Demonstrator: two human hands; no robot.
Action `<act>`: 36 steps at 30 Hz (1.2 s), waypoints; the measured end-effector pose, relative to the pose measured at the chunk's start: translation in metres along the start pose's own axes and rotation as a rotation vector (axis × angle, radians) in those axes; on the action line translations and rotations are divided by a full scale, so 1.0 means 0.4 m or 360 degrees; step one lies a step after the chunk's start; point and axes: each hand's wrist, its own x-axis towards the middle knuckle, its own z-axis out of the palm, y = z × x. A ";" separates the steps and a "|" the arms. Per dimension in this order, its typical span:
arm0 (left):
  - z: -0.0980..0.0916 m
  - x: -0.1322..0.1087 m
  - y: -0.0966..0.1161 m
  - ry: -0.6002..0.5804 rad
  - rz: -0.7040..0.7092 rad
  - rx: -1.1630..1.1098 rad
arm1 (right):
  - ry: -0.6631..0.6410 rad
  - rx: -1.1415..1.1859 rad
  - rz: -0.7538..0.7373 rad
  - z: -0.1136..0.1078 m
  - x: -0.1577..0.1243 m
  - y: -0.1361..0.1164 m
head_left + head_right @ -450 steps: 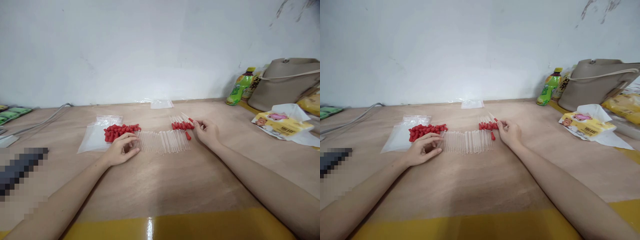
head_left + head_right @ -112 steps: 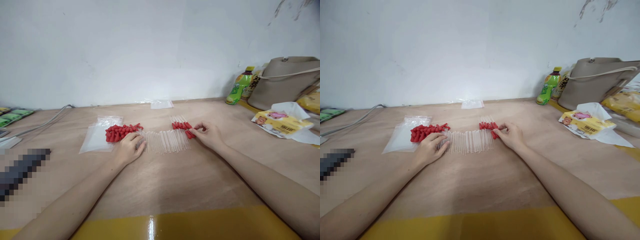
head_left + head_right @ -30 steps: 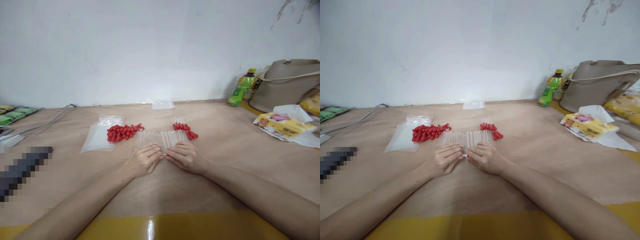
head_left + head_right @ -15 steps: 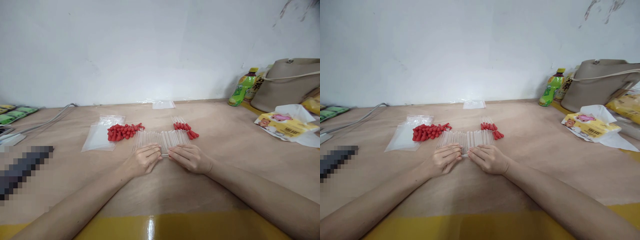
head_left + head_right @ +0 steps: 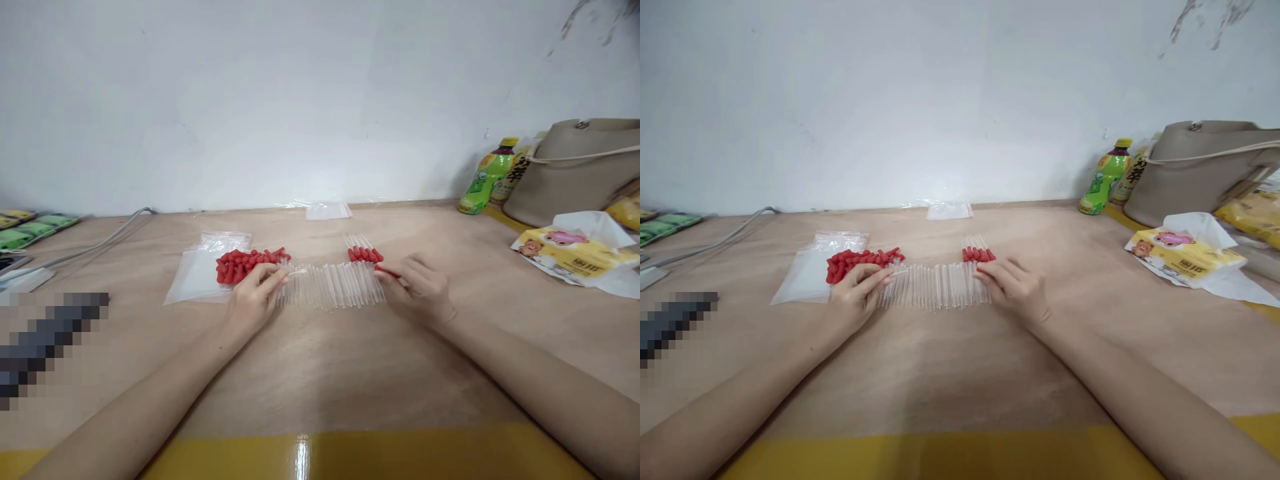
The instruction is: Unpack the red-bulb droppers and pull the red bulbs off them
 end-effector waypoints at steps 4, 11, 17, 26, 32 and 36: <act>0.010 0.008 -0.023 -0.0107 -0.0098 0.0140 | -0.0037 0.0042 0.0572 0.008 0.001 0.063; 0.028 0.007 -0.031 -0.0063 -0.0011 0.0119 | -0.0188 0.0211 0.1530 0.037 -0.014 0.151; 0.037 0.009 -0.023 -0.0169 0.0151 0.0151 | -0.0195 0.0355 0.1651 0.058 -0.029 0.173; 0.009 0.028 0.036 -0.0215 0.0089 -0.0041 | -0.0409 0.0328 0.1645 0.057 -0.023 0.160; -0.018 0.031 0.029 -0.0525 0.0037 -0.0110 | -0.0538 0.0353 0.1578 0.054 -0.022 0.161; -0.018 0.028 0.011 -0.0785 0.0034 -0.0165 | -0.0478 0.0326 0.1580 0.062 -0.020 0.168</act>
